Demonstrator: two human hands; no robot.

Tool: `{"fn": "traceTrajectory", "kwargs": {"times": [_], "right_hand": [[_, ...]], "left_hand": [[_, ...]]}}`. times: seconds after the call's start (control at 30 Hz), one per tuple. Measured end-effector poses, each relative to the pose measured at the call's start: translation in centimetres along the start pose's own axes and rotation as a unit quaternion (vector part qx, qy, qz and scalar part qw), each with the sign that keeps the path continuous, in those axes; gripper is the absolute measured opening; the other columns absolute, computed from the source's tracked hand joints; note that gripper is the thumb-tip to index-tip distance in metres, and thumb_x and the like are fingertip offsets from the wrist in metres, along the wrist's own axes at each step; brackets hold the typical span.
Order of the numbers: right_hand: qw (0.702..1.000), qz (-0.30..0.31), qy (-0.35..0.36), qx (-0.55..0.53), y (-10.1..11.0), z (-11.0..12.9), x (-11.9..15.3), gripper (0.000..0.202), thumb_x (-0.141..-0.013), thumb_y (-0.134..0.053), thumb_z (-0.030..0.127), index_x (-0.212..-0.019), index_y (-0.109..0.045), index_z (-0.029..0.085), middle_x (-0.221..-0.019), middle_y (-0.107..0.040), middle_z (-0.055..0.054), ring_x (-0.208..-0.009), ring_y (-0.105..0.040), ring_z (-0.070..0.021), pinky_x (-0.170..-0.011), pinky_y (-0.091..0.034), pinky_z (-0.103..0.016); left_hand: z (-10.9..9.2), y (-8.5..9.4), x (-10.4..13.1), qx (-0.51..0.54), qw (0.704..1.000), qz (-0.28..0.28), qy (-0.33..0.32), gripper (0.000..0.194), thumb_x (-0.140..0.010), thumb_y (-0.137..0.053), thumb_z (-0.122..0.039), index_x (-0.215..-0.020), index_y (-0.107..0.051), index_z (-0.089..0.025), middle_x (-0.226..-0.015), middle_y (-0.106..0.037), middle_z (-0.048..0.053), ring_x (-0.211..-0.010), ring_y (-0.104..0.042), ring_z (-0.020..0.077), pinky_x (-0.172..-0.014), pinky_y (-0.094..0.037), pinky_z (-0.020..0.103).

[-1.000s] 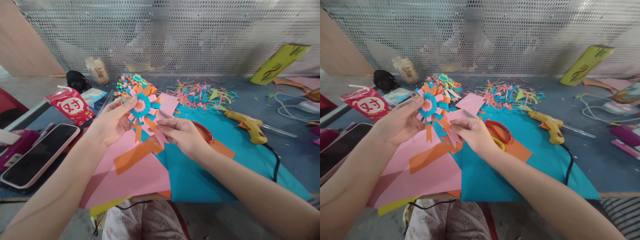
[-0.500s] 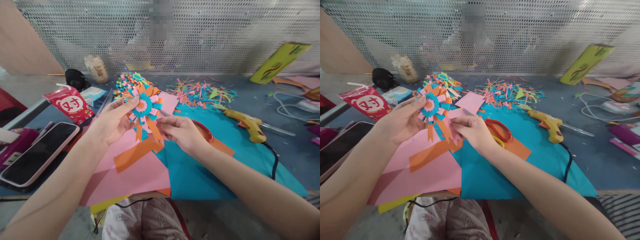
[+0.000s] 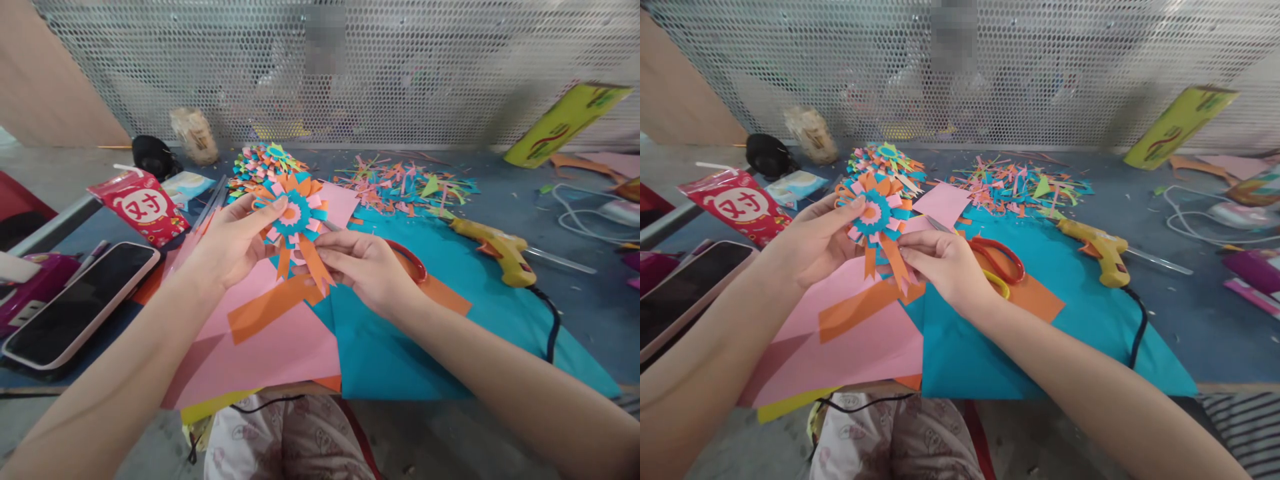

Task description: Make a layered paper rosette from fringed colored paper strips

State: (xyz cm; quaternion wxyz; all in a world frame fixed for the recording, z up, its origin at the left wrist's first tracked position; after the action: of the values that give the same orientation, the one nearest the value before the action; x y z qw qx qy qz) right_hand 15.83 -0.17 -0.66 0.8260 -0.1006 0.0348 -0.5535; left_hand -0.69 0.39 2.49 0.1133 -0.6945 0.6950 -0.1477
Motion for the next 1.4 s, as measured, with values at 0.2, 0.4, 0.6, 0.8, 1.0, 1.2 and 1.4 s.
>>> {"fn": "traceTrajectory", "kwargs": {"times": [0.2,0.4,0.6,0.8,1.0,1.2,1.4], "right_hand": [[1.0,0.002,0.003,0.001,-0.04,-0.05,-0.02,0.021,-0.064,-0.075,0.033,-0.077,-0.067,0.02,-0.061,-0.064,0.002,-0.052,-0.06,-0.0119,-0.063,-0.052,-0.03],[1.0,-0.006,-0.01,-0.024,-0.11,0.05,0.05,0.02,-0.063,-0.076,0.033,-0.076,-0.068,0.02,-0.065,-0.068,0.001,-0.059,-0.066,-0.0134,-0.062,-0.052,-0.027],[1.0,-0.013,-0.006,-0.003,-0.18,0.23,0.07,0.024,-0.061,-0.078,0.035,-0.076,-0.069,0.02,-0.072,-0.071,-0.002,-0.067,-0.069,-0.0176,-0.068,-0.054,-0.033],[1.0,-0.018,-0.002,0.022,-0.09,0.27,0.22,0.023,-0.062,-0.078,0.034,-0.077,-0.068,0.02,-0.072,-0.071,-0.002,-0.07,-0.069,-0.0192,-0.071,-0.056,-0.037],[0.999,-0.002,0.011,0.037,-0.13,0.3,0.33,0.02,-0.064,-0.076,0.034,-0.077,-0.068,0.021,-0.075,-0.072,-0.002,-0.071,-0.07,-0.019,-0.07,-0.056,-0.035],[0.999,0.029,0.01,0.024,-0.35,0.54,0.27,0.014,-0.067,-0.073,0.033,-0.073,-0.067,0.022,-0.067,-0.071,0.0,-0.066,-0.071,-0.0187,-0.068,-0.055,-0.032],[0.999,0.032,0.006,0.009,-0.37,0.48,0.28,0.017,-0.065,-0.074,0.033,-0.074,-0.066,0.02,-0.067,-0.071,0.0,-0.063,-0.07,-0.0179,-0.062,-0.054,-0.029]], "left_hand": [[0.03,-0.05,-0.03,-0.028,0.999,-0.001,-0.032,0.019,-0.067,-0.076,-0.024,-0.077,-0.061,-0.019,-0.07,-0.064,-0.003,-0.059,-0.06,0.0116,-0.053,-0.048,0.024],[0.1,-0.03,0.02,-0.032,0.999,-0.001,-0.042,0.022,-0.066,-0.077,-0.024,-0.08,-0.062,-0.019,-0.068,-0.063,-0.003,-0.056,-0.058,0.0112,-0.052,-0.047,0.024],[0.1,-0.14,0.12,-0.033,0.999,-0.01,-0.041,0.021,-0.065,-0.078,-0.024,-0.077,-0.062,-0.019,-0.069,-0.063,-0.003,-0.055,-0.056,0.0108,-0.053,-0.046,0.025],[0.12,-0.15,0.13,-0.033,0.999,-0.01,-0.042,0.021,-0.063,-0.077,-0.024,-0.078,-0.063,-0.02,-0.07,-0.064,-0.002,-0.055,-0.055,0.0107,-0.053,-0.045,0.025],[0.26,-0.12,0.22,-0.035,0.998,0.005,-0.045,0.024,-0.063,-0.079,-0.026,-0.081,-0.063,-0.02,-0.071,-0.065,-0.002,-0.059,-0.059,0.0127,-0.053,-0.047,0.025],[0.34,-0.18,0.14,-0.025,0.998,0.006,-0.049,0.02,-0.066,-0.077,-0.023,-0.08,-0.062,-0.02,-0.069,-0.064,-0.003,-0.056,-0.059,0.0112,-0.051,-0.047,0.023],[0.26,-0.25,0.25,-0.042,0.997,0.005,-0.058,0.021,-0.069,-0.074,-0.02,-0.083,-0.059,-0.018,-0.068,-0.063,-0.003,-0.052,-0.053,0.0086,-0.047,-0.046,0.022]]}}
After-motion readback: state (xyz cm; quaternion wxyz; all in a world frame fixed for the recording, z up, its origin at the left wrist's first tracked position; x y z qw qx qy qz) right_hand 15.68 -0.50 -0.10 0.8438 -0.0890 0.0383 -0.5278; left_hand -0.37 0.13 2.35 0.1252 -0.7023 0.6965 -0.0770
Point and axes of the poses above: each hand's wrist, its own x-axis away from the middle knuckle, its own y-axis out of the back of the hand, z = x × y, the point moved 1 cm from there along -x, towards the middle knuckle
